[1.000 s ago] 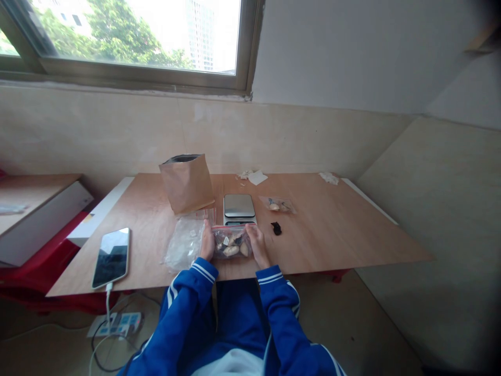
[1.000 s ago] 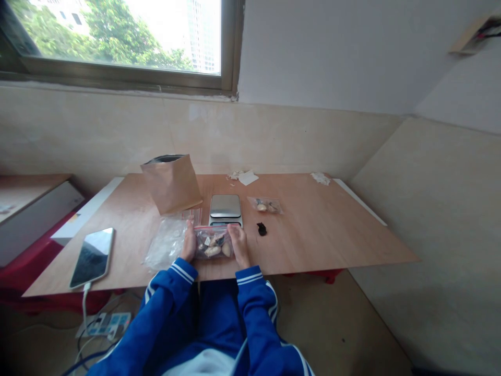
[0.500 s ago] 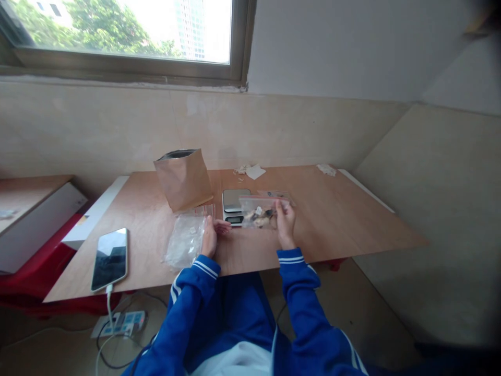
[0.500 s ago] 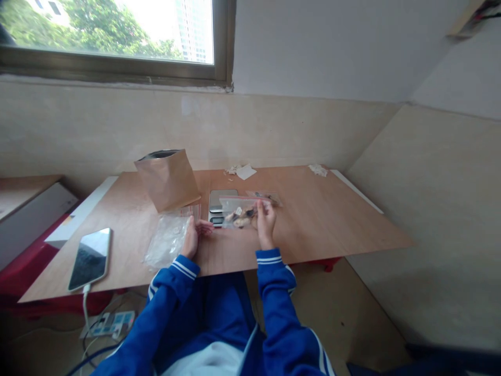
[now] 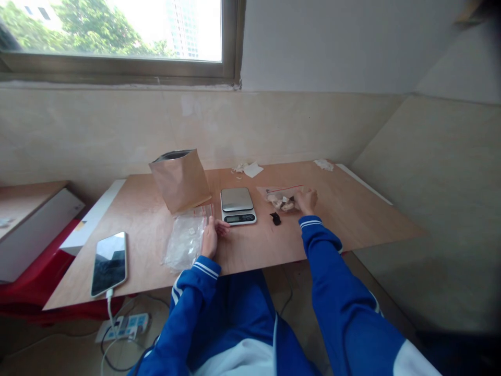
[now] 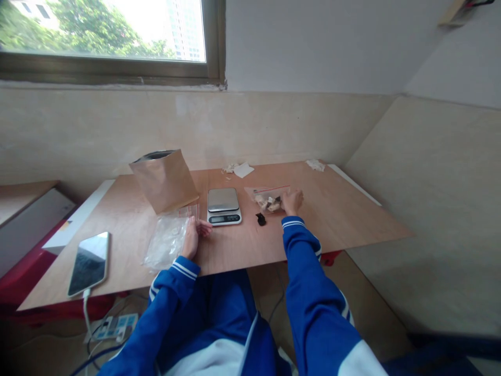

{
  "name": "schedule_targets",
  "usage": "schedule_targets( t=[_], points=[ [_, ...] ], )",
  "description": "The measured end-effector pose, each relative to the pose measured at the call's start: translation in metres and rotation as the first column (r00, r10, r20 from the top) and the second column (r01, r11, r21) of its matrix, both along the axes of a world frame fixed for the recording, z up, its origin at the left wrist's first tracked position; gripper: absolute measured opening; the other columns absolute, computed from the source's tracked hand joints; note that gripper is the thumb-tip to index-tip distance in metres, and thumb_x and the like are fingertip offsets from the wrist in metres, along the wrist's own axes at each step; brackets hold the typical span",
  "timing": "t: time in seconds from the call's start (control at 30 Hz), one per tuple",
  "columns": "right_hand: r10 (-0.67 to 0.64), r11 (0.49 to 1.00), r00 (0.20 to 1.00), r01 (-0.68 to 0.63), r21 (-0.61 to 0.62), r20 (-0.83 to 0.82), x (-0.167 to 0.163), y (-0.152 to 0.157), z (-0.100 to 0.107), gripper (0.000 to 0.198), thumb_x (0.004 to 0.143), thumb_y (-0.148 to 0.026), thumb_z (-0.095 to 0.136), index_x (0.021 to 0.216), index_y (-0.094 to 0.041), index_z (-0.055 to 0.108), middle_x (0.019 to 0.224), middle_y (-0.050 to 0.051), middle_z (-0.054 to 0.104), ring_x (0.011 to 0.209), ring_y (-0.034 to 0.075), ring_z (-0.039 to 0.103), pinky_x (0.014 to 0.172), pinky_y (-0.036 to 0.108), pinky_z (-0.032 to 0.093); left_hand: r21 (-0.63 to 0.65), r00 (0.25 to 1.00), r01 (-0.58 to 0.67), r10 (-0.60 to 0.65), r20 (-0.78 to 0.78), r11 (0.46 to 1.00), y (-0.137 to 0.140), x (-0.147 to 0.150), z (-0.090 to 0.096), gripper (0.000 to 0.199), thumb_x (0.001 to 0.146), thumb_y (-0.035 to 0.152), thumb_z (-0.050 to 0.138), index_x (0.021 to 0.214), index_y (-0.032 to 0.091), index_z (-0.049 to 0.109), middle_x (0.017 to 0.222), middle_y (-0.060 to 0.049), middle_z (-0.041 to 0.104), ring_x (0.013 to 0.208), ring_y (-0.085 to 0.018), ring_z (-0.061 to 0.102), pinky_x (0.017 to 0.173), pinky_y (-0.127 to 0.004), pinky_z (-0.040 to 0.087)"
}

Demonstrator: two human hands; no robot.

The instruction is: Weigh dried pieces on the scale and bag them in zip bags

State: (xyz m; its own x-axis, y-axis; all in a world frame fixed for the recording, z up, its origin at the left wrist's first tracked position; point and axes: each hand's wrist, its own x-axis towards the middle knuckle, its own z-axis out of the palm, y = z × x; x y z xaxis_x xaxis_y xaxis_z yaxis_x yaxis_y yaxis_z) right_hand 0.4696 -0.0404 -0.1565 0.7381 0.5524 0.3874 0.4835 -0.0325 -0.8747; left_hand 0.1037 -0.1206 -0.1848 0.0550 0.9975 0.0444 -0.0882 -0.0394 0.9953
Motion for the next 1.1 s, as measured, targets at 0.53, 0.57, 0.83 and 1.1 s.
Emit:
schedule_targets(
  t=[0.53, 0.57, 0.83, 1.1],
  points=[
    [0.494, 0.865, 0.634, -0.288, -0.412, 0.594, -0.09, -0.068, -0.051, 0.038, 0.088, -0.017, 0.042, 0.123, -0.013, 0.056, 0.137, 0.019, 0.044, 0.121, 0.033, 0.044, 0.1, 0.05, 0.039, 0.034, 0.996, -0.051, 0.054, -0.072, 0.998, -0.004, 0.001, -0.002, 0.071, 0.093, 0.064, 0.018, 0.071, 0.02, 0.069, 0.063, -0.007, 0.064, 0.057, -0.016, 0.057, 0.059, -0.032, 0.048],
    [0.495, 0.865, 0.645, -0.31, -0.394, 0.581, -0.091, -0.067, -0.056, 0.038, 0.088, -0.015, 0.039, 0.122, -0.012, 0.056, 0.134, 0.02, 0.045, 0.119, 0.032, 0.045, 0.1, 0.05, 0.04, 0.045, 0.996, -0.051, 0.054, -0.068, 0.998, -0.005, 0.001, -0.001, 0.071, 0.093, 0.065, 0.019, 0.071, 0.02, 0.069, 0.064, -0.007, 0.064, 0.057, -0.017, 0.058, 0.059, -0.033, 0.048],
    [0.591, 0.799, 0.649, -0.554, -0.235, 0.479, -0.143, -0.017, -0.028, 0.035, 0.09, -0.011, 0.032, 0.118, -0.013, 0.054, 0.111, 0.016, 0.057, 0.108, 0.025, 0.052, 0.098, 0.043, 0.044, 0.045, 0.995, -0.02, 0.025, -0.098, 0.999, -0.008, 0.003, 0.006, 0.071, 0.093, 0.066, 0.019, 0.07, 0.022, 0.07, 0.064, -0.007, 0.065, 0.058, -0.017, 0.058, 0.057, -0.033, 0.048],
    [0.666, 0.746, 0.556, -0.483, -0.459, 0.498, -0.206, 0.024, -0.001, 0.036, 0.092, -0.013, 0.039, 0.124, -0.011, 0.053, 0.121, 0.018, 0.059, 0.116, 0.029, 0.049, 0.101, 0.047, 0.036, 0.02, 0.996, -0.002, 0.004, -0.093, 1.0, -0.007, 0.004, 0.009, 0.072, 0.093, 0.064, 0.019, 0.07, 0.02, 0.07, 0.062, -0.007, 0.065, 0.055, -0.016, 0.057, 0.056, -0.034, 0.047]
  ],
)
